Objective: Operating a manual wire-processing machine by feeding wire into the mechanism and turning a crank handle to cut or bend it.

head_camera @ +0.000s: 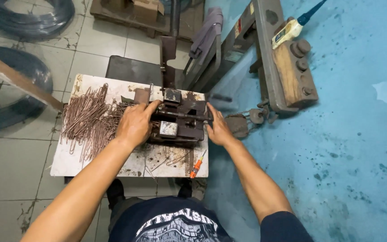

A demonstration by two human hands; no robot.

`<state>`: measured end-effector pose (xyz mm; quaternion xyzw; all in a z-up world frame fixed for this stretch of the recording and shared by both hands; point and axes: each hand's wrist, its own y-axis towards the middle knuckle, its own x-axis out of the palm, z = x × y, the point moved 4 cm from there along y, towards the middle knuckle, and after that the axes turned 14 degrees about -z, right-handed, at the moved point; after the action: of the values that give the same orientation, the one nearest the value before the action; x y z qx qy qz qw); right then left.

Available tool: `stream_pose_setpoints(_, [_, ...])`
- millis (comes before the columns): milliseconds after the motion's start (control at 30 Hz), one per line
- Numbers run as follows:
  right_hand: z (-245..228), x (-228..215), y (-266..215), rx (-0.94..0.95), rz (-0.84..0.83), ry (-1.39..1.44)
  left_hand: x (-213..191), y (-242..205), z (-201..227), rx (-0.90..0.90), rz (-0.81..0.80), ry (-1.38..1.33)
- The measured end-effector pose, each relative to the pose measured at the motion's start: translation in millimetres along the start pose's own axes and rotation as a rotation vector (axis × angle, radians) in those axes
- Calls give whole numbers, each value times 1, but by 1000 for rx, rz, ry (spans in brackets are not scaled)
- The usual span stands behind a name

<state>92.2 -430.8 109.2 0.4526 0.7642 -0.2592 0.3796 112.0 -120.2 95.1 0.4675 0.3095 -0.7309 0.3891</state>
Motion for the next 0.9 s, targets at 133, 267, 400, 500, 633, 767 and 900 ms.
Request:
stream_pose_setpoints(133, [71,42,-10,203,-114,-23,-8,-2,4,11,-38,6])
stream_pose_setpoints(267, [86,69,-23,325,-192,-45,-35,-9,16,-57,-96,-11])
stream_pose_setpoints(400, [111,120,-30,495,-458,-283,-65,15,10,-187,-35,-96])
stream_pose_setpoints(500, [24,89,-38,572,-477,-267,-119,55,17,-18,412,-374])
stream_pose_setpoints(633, [6,93,-39,635,-653,-360,-192,111,29,-102,351,-734])
stream_pose_setpoints(767, [-25,69,-39,674,-688,-282,-233,150,44,-242,225,-1062])
stream_pose_setpoints(900, [-59,50,-46,753,-742,-170,-234,159,66,-233,80,-1349])
